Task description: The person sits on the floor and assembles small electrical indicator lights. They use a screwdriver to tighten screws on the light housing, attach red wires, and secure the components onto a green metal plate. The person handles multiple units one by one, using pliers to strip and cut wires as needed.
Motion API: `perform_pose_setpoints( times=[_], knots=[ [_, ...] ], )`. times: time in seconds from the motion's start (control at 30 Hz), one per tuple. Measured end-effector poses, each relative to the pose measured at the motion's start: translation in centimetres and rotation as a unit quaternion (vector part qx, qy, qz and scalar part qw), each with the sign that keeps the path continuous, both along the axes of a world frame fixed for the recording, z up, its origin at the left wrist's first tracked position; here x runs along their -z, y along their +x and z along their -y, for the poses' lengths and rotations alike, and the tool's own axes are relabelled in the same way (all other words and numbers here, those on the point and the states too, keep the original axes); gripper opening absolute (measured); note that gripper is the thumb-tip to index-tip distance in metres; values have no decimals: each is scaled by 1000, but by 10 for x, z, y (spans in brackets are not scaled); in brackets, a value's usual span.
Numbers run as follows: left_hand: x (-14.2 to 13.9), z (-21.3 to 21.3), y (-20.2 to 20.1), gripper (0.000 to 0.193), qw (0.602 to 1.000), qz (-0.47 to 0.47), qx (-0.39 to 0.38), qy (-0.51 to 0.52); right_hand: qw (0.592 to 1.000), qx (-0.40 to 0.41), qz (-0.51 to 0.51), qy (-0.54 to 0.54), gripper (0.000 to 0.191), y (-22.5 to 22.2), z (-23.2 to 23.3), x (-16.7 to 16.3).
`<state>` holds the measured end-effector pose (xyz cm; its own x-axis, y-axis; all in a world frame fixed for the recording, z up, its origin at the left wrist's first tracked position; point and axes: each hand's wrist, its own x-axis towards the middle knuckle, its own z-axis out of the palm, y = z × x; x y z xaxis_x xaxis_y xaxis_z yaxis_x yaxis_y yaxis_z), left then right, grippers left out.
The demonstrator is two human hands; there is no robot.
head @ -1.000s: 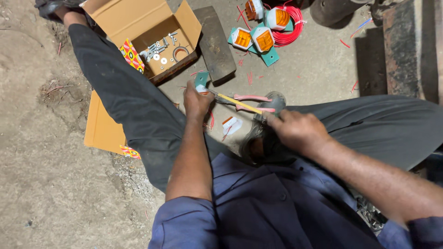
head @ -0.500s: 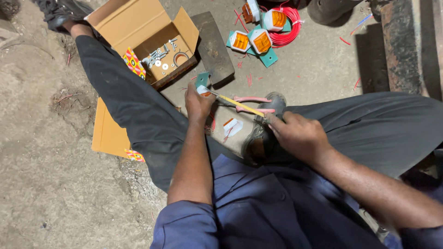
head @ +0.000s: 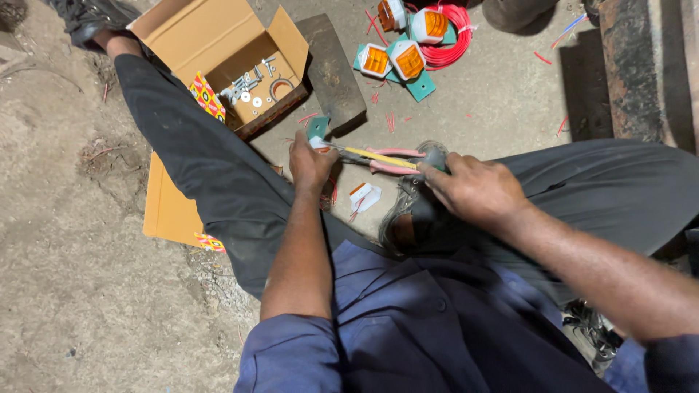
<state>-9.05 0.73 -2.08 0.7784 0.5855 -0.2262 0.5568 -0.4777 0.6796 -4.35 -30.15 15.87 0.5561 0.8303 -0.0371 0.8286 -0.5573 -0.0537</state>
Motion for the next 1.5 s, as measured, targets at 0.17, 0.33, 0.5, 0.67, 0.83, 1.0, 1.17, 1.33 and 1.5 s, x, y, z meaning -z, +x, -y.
perform_pose_setpoints(
  times=[0.17,0.33,0.5,0.67,0.83,1.0,1.17,1.33,1.5],
  knots=[
    [3,-3,-3,66,1000,-8,-2,-4,985,37,-135,102,28,6,-4,20],
    [9,-4,-7,63,1000,20,6,9,580,427,-687,96,36,14,-10,34],
    [8,-7,3,49,989,47,-100,-103,678,344,-646,64,26,17,-15,9],
    [-7,-9,13,40,822,262,-291,-414,683,368,-600,197,27,21,-20,-2],
    [-34,36,27,32,653,303,-334,-608,611,416,-584,335,34,5,-65,35],
    [-66,86,8,28,588,325,-239,-702,577,366,-597,420,38,-1,-80,52],
    [-91,90,-7,34,626,245,-162,-723,591,368,-550,461,43,2,-71,52],
    [-113,52,-21,61,859,135,-114,-481,659,350,-507,431,42,18,-56,43],
    [-130,26,-24,88,963,164,178,-121,836,237,-402,288,40,37,-50,26]
  ],
)
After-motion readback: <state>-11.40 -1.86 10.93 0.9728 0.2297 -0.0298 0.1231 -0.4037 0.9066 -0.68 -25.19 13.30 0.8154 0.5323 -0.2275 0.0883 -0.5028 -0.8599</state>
